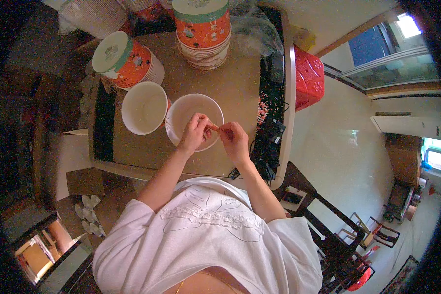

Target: Threading and tying strings onto paper buckets for packaging.

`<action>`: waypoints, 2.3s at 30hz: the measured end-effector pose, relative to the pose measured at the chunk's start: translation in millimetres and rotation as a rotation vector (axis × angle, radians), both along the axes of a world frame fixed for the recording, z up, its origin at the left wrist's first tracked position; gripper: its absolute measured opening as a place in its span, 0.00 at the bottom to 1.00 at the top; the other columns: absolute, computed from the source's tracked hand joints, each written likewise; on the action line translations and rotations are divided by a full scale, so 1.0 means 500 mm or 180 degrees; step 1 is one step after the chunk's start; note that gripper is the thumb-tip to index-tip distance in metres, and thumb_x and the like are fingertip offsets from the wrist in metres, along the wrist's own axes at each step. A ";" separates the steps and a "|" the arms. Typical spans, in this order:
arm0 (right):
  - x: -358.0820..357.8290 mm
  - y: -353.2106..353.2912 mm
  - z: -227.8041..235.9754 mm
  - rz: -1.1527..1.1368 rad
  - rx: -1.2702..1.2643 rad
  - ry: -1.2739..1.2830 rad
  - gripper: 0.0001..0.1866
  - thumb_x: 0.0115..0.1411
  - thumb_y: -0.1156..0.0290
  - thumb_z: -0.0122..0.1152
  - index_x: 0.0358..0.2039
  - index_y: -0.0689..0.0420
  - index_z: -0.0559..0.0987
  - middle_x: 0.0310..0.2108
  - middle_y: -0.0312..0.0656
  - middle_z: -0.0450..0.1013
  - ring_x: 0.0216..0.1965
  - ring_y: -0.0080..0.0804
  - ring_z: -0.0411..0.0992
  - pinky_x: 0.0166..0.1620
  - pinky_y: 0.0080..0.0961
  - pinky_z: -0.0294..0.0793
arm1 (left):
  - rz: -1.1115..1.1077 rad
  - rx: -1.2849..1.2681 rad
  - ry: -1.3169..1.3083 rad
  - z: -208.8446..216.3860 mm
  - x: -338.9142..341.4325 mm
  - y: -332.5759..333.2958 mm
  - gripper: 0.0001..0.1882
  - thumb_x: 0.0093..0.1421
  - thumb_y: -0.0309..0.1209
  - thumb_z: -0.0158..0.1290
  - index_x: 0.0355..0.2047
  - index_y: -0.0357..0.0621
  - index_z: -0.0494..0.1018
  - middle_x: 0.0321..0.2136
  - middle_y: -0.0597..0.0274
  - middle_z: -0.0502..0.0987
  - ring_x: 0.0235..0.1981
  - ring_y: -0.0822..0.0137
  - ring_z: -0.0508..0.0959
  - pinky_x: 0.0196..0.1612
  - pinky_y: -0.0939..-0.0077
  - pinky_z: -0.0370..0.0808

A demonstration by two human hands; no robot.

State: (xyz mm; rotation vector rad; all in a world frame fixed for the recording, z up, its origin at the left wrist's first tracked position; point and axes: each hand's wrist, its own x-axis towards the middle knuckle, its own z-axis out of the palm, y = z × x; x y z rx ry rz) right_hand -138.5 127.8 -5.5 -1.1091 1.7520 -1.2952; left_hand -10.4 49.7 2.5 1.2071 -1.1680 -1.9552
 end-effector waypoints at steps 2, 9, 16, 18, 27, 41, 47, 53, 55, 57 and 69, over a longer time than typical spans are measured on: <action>0.002 0.001 0.002 -0.0009 0.0032 -0.0035 0.05 0.52 0.80 0.61 0.28 0.60 0.74 0.23 0.38 0.68 0.22 0.21 0.66 0.26 0.17 0.66 | 0.0017 0.0046 0.0004 -0.012 0.002 0.001 0.06 0.65 0.31 0.39 0.35 0.42 0.62 0.24 0.60 0.76 0.17 0.77 0.69 0.18 0.84 0.64; 0.004 0.008 0.002 -0.0045 -0.0142 0.0126 0.03 0.54 0.80 0.59 0.28 0.61 0.73 0.23 0.34 0.68 0.22 0.15 0.65 0.26 0.12 0.64 | 0.0245 0.0412 -0.0190 0.000 -0.008 0.000 0.06 0.65 0.29 0.38 0.35 0.38 0.60 0.22 0.55 0.75 0.15 0.73 0.72 0.17 0.81 0.67; 0.008 -0.017 0.066 0.0363 -0.0096 0.0404 0.05 0.52 0.79 0.60 0.31 0.59 0.77 0.28 0.39 0.68 0.23 0.22 0.66 0.26 0.18 0.67 | -0.0162 -0.1238 -0.0660 0.020 -0.006 0.012 0.10 0.62 0.32 0.45 0.38 0.37 0.64 0.23 0.55 0.75 0.26 0.64 0.78 0.27 0.73 0.73; -0.001 -0.016 0.059 0.0282 -0.0161 0.0356 0.05 0.52 0.79 0.60 0.31 0.59 0.77 0.28 0.39 0.68 0.23 0.23 0.66 0.26 0.18 0.66 | -0.0431 -0.1079 -0.0804 0.043 0.004 0.014 0.10 0.61 0.32 0.47 0.37 0.36 0.65 0.23 0.55 0.75 0.26 0.65 0.77 0.28 0.73 0.73; -0.044 0.019 0.037 0.0353 -0.0284 0.0648 0.04 0.51 0.81 0.59 0.27 0.60 0.75 0.27 0.38 0.67 0.23 0.26 0.65 0.27 0.20 0.65 | -0.0675 -0.1284 -0.0532 0.147 0.018 0.019 0.07 0.57 0.29 0.52 0.28 0.38 0.72 0.22 0.66 0.74 0.24 0.78 0.71 0.28 0.82 0.68; -0.035 0.016 0.058 0.0026 0.0302 0.0588 0.19 0.49 0.79 0.59 0.43 0.55 0.66 0.20 0.39 0.66 0.20 0.28 0.65 0.24 0.25 0.66 | -0.1004 -0.1225 -0.0208 0.165 -0.018 0.033 0.05 0.59 0.29 0.50 0.31 0.39 0.71 0.24 0.70 0.72 0.27 0.80 0.70 0.31 0.86 0.67; -0.042 0.019 0.081 -0.0002 0.0774 0.0800 0.07 0.52 0.72 0.56 0.32 0.58 0.72 0.19 0.46 0.71 0.21 0.36 0.71 0.26 0.28 0.69 | -0.0589 -0.0528 0.0596 0.150 0.002 0.016 0.06 0.60 0.29 0.50 0.32 0.40 0.71 0.25 0.69 0.73 0.23 0.81 0.70 0.27 0.87 0.67; -0.042 0.015 0.099 0.0234 0.0784 0.1766 0.08 0.51 0.67 0.54 0.26 0.59 0.73 0.20 0.49 0.71 0.23 0.48 0.71 0.27 0.36 0.69 | -0.0244 -0.0396 0.0424 0.152 0.007 0.003 0.06 0.60 0.30 0.50 0.30 0.40 0.72 0.19 0.73 0.69 0.19 0.83 0.65 0.21 0.88 0.62; -0.053 0.015 0.100 0.0299 0.1056 0.1965 0.09 0.51 0.67 0.53 0.27 0.59 0.72 0.22 0.49 0.72 0.26 0.49 0.72 0.28 0.38 0.70 | -0.0335 -0.0497 0.0045 0.164 0.013 0.000 0.05 0.57 0.28 0.52 0.31 0.39 0.72 0.18 0.73 0.69 0.18 0.83 0.64 0.21 0.87 0.62; -0.068 0.018 0.094 0.0362 0.1325 0.2165 0.09 0.51 0.66 0.53 0.28 0.59 0.71 0.24 0.50 0.72 0.28 0.50 0.72 0.30 0.40 0.71 | -0.0412 -0.0858 -0.0313 0.155 0.038 -0.008 0.05 0.55 0.26 0.53 0.32 0.39 0.72 0.18 0.73 0.68 0.18 0.82 0.64 0.21 0.86 0.62; -0.076 -0.010 0.062 0.0416 0.0349 0.1802 0.08 0.54 0.67 0.58 0.32 0.55 0.73 0.34 0.43 0.70 0.37 0.44 0.70 0.35 0.35 0.71 | -0.0488 -0.0639 -0.0598 0.043 0.066 -0.060 0.06 0.55 0.26 0.54 0.32 0.36 0.77 0.27 0.63 0.77 0.28 0.75 0.74 0.32 0.82 0.71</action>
